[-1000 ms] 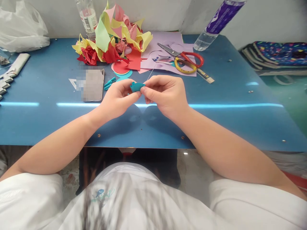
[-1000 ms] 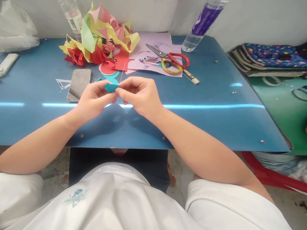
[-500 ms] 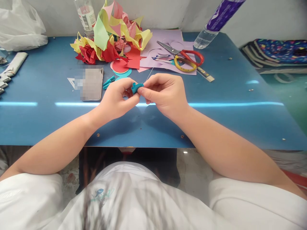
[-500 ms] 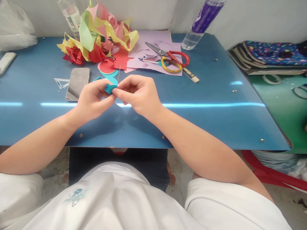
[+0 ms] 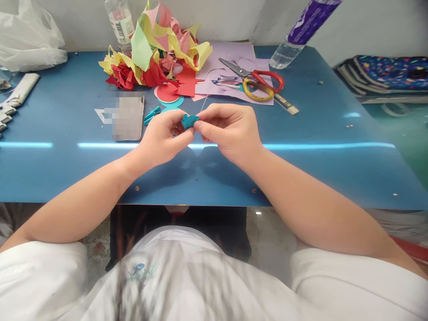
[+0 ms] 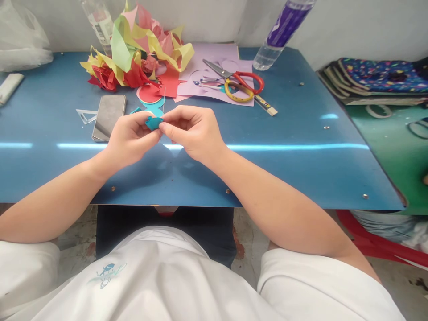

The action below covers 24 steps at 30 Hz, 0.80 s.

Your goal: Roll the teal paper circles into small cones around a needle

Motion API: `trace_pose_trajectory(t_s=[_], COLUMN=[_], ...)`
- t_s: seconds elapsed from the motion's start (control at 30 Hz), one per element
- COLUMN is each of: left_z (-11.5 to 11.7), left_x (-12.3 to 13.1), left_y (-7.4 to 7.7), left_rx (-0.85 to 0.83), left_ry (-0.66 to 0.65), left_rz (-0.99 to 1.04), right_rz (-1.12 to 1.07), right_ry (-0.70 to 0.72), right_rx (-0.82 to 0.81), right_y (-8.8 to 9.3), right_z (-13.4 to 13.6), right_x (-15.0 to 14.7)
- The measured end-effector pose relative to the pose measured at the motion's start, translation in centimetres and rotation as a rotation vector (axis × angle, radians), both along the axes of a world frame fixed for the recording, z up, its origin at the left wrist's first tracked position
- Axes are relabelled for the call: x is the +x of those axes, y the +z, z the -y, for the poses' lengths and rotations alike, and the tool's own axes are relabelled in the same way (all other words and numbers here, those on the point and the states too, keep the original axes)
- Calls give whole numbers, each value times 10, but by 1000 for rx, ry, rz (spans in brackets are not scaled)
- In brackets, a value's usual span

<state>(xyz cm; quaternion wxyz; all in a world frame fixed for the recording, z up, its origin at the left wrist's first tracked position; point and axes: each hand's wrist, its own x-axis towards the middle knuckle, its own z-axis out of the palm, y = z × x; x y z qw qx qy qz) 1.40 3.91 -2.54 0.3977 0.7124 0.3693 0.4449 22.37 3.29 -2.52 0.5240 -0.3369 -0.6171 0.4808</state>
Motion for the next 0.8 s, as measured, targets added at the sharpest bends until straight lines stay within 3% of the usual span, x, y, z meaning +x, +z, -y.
trace_pose_trajectory(t_s=[0.53,0.8], left_z=[3,-5], left_x=[-1,1], left_y=[2,-2], left_rx=[16,-76], left_ry=[-52,-40], left_rz=[7,72], right_rz=[45,-7], right_ry=[-16,13], right_rx=[-7,-8], right_y=[-2,6], right_z=[-1,6], right_x=[-1,-3])
